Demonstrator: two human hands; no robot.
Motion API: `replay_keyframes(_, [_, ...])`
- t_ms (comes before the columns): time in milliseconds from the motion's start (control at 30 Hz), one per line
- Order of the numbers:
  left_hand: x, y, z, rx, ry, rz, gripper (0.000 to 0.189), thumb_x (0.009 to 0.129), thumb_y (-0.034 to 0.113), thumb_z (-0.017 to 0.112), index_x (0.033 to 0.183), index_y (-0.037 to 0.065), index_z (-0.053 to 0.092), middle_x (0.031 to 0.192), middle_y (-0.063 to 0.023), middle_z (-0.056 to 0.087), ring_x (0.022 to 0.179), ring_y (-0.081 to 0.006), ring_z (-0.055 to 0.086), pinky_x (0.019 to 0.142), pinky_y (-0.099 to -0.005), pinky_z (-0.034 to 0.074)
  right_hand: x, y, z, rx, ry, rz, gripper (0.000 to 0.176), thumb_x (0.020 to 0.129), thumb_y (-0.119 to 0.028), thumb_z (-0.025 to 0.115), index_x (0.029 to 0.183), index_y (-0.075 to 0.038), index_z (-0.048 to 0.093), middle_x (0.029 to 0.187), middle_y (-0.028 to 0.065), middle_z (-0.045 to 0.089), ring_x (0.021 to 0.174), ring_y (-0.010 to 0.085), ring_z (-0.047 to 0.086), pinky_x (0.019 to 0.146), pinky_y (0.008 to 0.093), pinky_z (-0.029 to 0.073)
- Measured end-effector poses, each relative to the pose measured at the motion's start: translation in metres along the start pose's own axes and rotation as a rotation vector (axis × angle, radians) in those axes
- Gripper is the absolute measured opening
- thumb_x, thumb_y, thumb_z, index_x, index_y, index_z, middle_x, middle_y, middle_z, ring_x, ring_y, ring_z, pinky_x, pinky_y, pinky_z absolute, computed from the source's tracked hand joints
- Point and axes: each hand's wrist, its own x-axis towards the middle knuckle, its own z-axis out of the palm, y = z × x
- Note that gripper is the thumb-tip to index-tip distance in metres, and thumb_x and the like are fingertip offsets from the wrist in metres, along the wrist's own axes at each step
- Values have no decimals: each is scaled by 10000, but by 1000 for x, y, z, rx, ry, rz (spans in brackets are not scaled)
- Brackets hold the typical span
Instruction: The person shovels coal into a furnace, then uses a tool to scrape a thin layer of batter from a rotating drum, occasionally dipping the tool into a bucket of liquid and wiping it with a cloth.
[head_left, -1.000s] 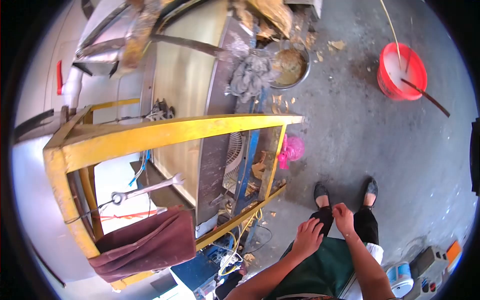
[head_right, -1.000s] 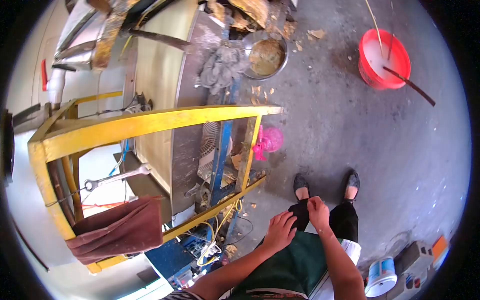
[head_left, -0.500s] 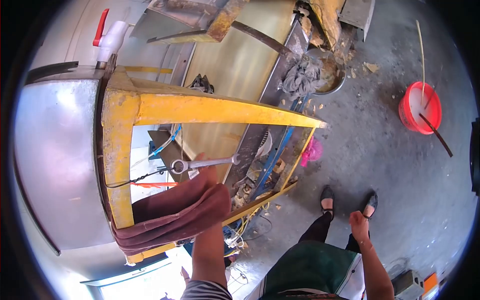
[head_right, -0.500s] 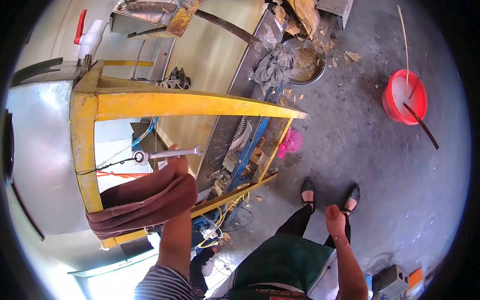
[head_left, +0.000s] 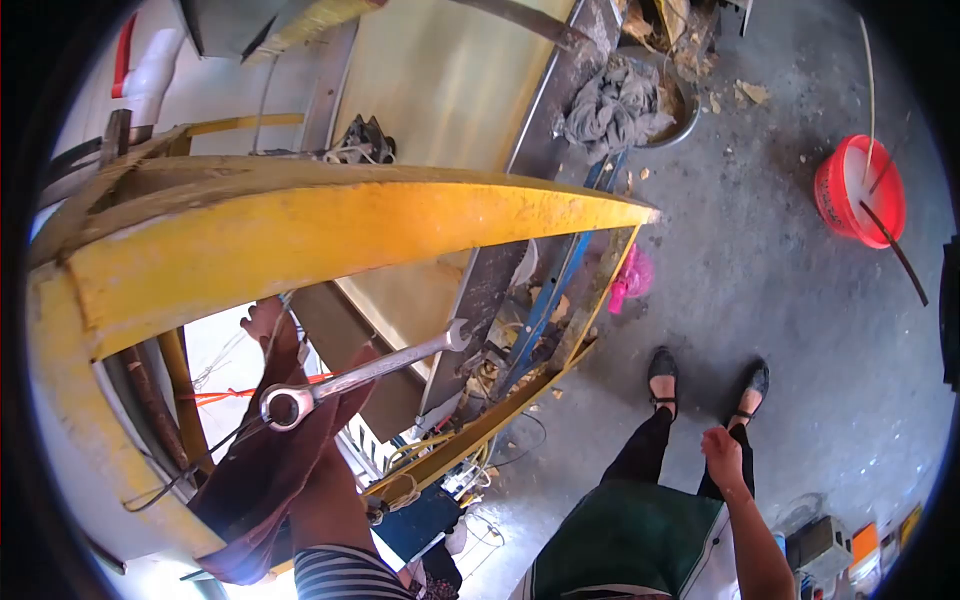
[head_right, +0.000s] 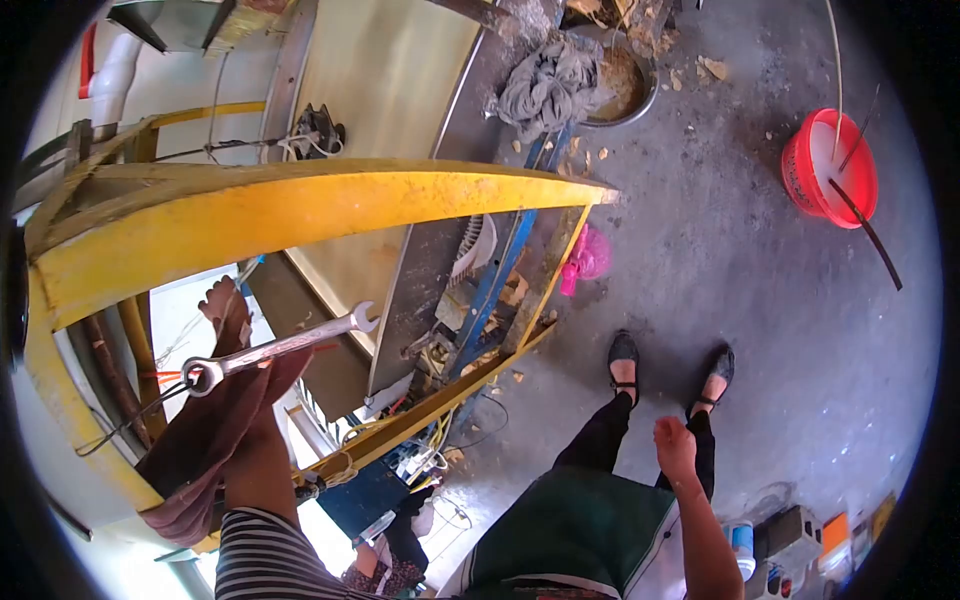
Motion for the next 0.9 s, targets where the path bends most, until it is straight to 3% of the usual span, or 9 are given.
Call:
replay_keyframes(33, [-1,-6,-11,-162,-90,53,126,848,179,481,854,84,562,836,-118,629,784,-319,629,679,-460,462,5,-6,2,-8,-5,12,109,862,-117,519,883,-16,554,677,69,590,621,153,599,578,278,465])
replay_keyframes(133, [-3,-10,-10,-304,22,159,202,898,210,390,888,73,539,812,-167,622,740,-369,624,586,-446,479,7,-20,8,-1,16,-33,125,863,-137,523,904,-25,560,675,68,596,630,155,608,587,276,469])
replay_keyframes(233, [-7,-2,-28,-339,-28,164,204,900,207,387,972,83,533,822,-181,626,745,-380,623,595,-454,481,9,-13,11,-21,21,-48,136,860,-145,531,907,-22,562,672,66,596,625,158,608,592,276,473])
replay_keyframes(267, [-8,1,-41,-328,-114,138,250,907,217,385,1091,110,516,976,-200,607,853,-317,624,594,-448,483,9,-15,8,-14,14,-46,136,855,-141,533,904,-18,566,675,69,602,627,161,615,594,279,482])
replay_keyframes(300, [-4,0,-31,-345,-107,136,250,907,217,385,1091,110,516,976,-200,607,853,-317,624,594,-448,483,6,-15,5,-20,31,-53,136,855,-141,533,904,-18,566,675,69,602,627,161,615,594,279,482])
replay_keyframes(367, [11,-7,32,-345,183,157,280,901,216,412,1149,117,495,1065,-201,569,949,-298,588,654,-458,478,3,-15,-5,-36,9,-26,126,855,-130,527,895,-18,569,681,72,611,639,160,624,591,281,488])
replay_keyframes(700, [-44,80,-28,-545,491,-95,425,876,212,487,1277,92,414,1250,-207,450,1157,-299,453,849,-487,416,-27,-27,-60,-255,184,-50,140,846,-201,519,876,-93,603,671,106,638,661,264,653,613,362,504])
replay_keyframes(800, [-122,122,-86,-834,472,-58,479,869,211,510,1315,85,390,1305,-209,415,1219,-300,412,907,-496,397,-41,-67,-82,-285,208,-56,145,833,-234,539,882,-120,614,716,131,648,714,334,642,641,414,505])
replay_keyframes(900, [-202,147,-137,-1249,327,67,657,803,145,620,1357,-8,302,1346,-234,371,1267,-384,330,1033,-485,287,-51,-83,-100,-349,224,-93,146,832,-248,547,885,-131,616,765,131,658,752,355,635,656,427,508])
